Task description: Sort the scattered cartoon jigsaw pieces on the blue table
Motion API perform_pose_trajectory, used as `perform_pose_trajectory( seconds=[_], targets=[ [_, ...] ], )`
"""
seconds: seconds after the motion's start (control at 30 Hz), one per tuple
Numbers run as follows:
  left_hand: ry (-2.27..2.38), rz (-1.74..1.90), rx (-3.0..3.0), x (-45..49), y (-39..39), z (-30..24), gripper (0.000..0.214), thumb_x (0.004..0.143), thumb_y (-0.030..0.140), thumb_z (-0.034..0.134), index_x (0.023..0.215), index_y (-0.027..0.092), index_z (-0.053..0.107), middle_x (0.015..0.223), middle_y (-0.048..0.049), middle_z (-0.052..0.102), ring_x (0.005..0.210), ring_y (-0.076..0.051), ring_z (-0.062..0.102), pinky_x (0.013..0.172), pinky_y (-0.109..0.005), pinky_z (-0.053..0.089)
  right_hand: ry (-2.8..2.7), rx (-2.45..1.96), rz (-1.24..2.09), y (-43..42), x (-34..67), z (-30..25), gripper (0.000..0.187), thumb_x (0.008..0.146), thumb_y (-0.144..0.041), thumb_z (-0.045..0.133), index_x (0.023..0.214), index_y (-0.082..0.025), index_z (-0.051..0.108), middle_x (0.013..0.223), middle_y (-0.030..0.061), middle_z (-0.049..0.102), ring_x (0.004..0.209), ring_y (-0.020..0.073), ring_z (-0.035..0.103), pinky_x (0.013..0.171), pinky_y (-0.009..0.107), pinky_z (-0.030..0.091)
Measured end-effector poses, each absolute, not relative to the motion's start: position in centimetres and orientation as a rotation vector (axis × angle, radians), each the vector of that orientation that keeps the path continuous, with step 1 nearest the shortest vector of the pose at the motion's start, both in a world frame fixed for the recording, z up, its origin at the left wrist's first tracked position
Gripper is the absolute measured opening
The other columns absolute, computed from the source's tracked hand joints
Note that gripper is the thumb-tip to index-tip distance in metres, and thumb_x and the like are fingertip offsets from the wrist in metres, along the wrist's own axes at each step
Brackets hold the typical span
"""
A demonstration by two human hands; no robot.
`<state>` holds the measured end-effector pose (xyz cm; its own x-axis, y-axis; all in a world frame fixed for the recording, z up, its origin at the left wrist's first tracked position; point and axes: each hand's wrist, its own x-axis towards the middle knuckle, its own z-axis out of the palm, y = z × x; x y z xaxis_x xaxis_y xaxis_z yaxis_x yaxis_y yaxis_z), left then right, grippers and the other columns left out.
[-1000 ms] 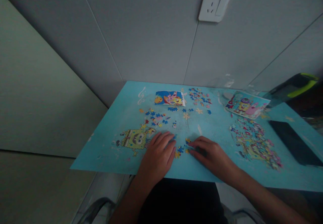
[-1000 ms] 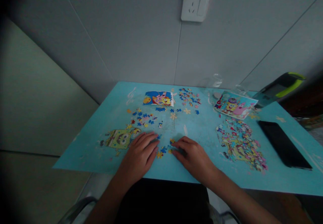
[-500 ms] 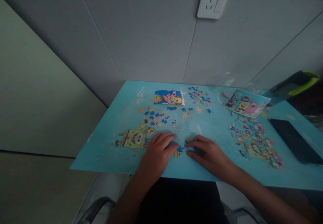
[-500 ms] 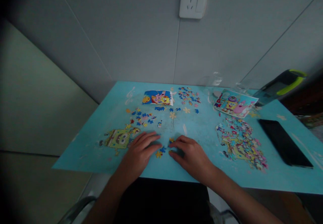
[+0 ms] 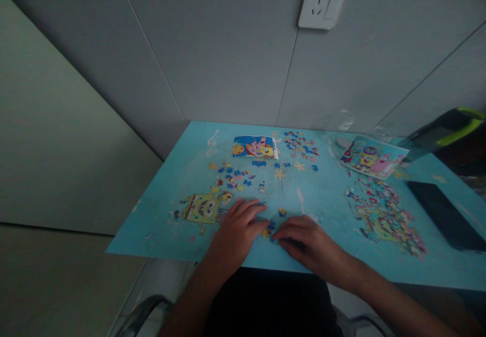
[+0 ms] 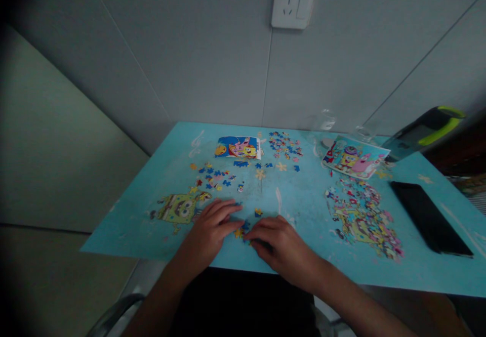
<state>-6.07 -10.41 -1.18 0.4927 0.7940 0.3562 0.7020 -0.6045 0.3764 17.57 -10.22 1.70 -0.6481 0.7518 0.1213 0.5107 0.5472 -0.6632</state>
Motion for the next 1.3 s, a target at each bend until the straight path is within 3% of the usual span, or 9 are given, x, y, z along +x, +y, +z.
perform_pose_trajectory(
  seconds=[0.2, 0.63, 1.03, 1.17, 1.3],
  targets=[
    [1.341, 0.834, 2.543, -6.1, -10.5, -1.3, 0.025, 0.094, 0.012, 0.057, 0.108, 0.026, 0.071, 0.128, -0.0036, 0.063, 0.128, -0.024, 0.051, 0.111, -0.055, 0.041, -2.410, -1.057, 0.787, -10.0, 16.2, 1.4, 0.029, 0.094, -0.021, 0.059, 0.120, -0.028, 0.070, 0.107, 0.0068, 0.071, 0.097, 0.0212, 0.067, 0.088, 0.039, 0.052],
    [1.422, 1.007, 2.465, -6.4, -10.4, -1.3, 0.034, 0.090, 0.000, 0.051, 0.111, 0.021, 0.068, 0.119, -0.0066, 0.066, 0.120, -0.025, 0.055, 0.105, -0.051, 0.047, -2.413, -1.207, 0.776, -10.2, 15.2, 1.5, 0.023, 0.095, -0.030, 0.061, 0.117, -0.027, 0.069, 0.103, 0.0049, 0.069, 0.097, 0.0216, 0.065, 0.091, 0.040, 0.049],
    [1.438, 0.997, 2.442, -6.3, -10.4, -1.5, 0.034, 0.086, -0.002, 0.055, 0.108, 0.020, 0.069, 0.120, -0.0062, 0.065, 0.119, -0.026, 0.055, 0.104, -0.051, 0.046, -2.260, -1.308, 0.861, -9.7, 14.7, 1.5, 0.008, 0.086, -0.022, 0.070, 0.094, -0.024, 0.067, 0.095, 0.0008, 0.068, 0.088, 0.0177, 0.064, 0.081, 0.032, 0.047],
    [1.430, 0.996, 2.445, -6.2, -10.4, -1.4, 0.034, 0.086, -0.002, 0.056, 0.108, 0.021, 0.069, 0.120, -0.0059, 0.065, 0.120, -0.026, 0.055, 0.104, -0.051, 0.046, -2.181, -1.421, 0.838, -9.1, 14.2, 1.6, 0.009, 0.087, -0.021, 0.066, 0.096, -0.023, 0.068, 0.092, 0.0013, 0.068, 0.082, 0.0165, 0.063, 0.076, 0.030, 0.048],
    [1.416, 1.025, 2.463, -6.3, -10.4, -1.5, 0.033, 0.087, -0.001, 0.055, 0.107, 0.021, 0.069, 0.118, -0.0063, 0.066, 0.119, -0.026, 0.055, 0.103, -0.051, 0.048, -2.218, -1.460, 0.812, -8.4, 13.9, 1.5, 0.023, 0.088, -0.024, 0.066, 0.110, -0.024, 0.070, 0.096, 0.0036, 0.069, 0.083, 0.0184, 0.065, 0.077, 0.031, 0.049]
  ],
)
